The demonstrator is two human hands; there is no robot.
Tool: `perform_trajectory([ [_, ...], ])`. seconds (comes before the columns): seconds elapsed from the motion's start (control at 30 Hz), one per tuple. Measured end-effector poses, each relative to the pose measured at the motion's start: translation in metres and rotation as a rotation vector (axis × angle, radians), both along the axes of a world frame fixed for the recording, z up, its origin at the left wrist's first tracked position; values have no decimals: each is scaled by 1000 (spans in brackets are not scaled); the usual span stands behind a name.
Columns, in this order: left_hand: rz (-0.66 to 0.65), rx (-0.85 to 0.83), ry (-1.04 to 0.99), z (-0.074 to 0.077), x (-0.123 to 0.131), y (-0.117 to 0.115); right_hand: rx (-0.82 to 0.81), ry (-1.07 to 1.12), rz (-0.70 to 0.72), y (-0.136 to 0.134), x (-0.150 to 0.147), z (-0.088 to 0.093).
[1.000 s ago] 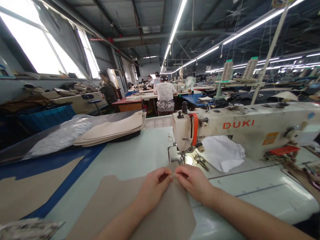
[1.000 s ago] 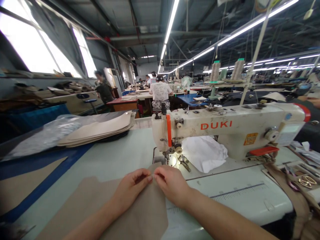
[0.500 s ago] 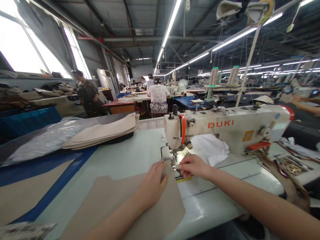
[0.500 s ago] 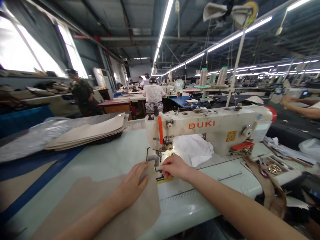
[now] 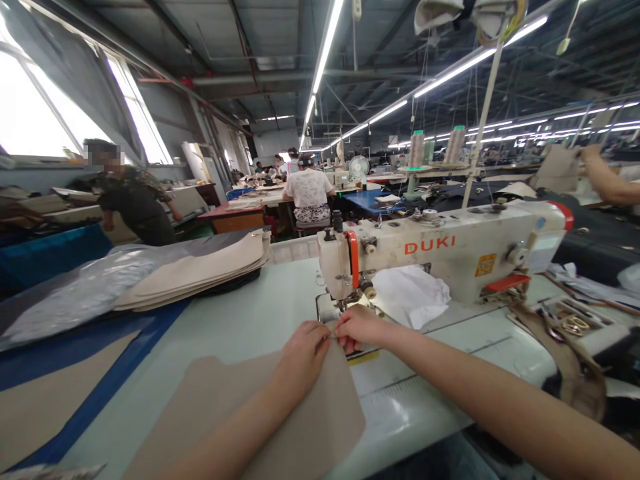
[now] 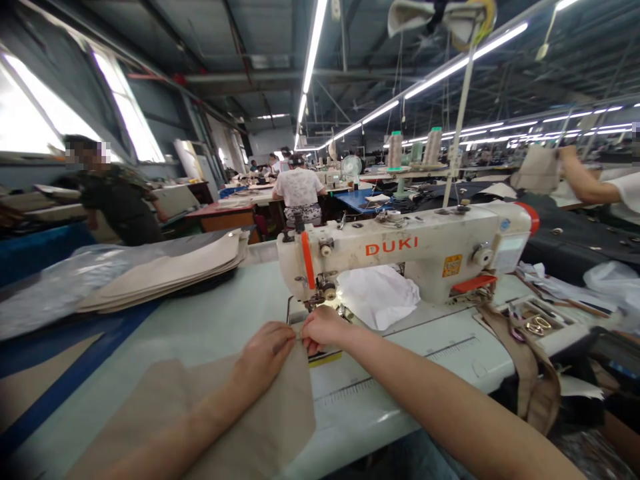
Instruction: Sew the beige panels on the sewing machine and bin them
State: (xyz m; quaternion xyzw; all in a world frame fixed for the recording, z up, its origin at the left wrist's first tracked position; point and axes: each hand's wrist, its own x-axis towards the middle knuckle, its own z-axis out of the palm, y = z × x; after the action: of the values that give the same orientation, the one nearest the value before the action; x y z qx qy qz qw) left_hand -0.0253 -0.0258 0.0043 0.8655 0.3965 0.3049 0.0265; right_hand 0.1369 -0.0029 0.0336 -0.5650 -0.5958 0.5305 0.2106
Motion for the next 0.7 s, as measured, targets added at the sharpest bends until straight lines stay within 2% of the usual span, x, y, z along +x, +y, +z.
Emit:
perform_trajectory([
  [0.17, -32, 138, 126, 1, 8, 5, -32, -20, 8, 3, -1, 1],
  [0.27, -30, 144, 154, 2, 11, 6, -26, -22, 4, 6, -1, 0],
  [0.37, 1, 109, 172, 3, 13, 7, 47, -39, 2, 8, -1, -4],
  [0.47, 32, 57, 177, 4, 14, 8, 204, -180, 28, 2, 2, -7],
  [0.6, 33, 17, 152, 4, 13, 9, 509, -364, 60, -15, 16, -11],
  [0.7, 21, 18, 132, 2, 12, 9, 693, -446, 177, -28, 30, -12],
])
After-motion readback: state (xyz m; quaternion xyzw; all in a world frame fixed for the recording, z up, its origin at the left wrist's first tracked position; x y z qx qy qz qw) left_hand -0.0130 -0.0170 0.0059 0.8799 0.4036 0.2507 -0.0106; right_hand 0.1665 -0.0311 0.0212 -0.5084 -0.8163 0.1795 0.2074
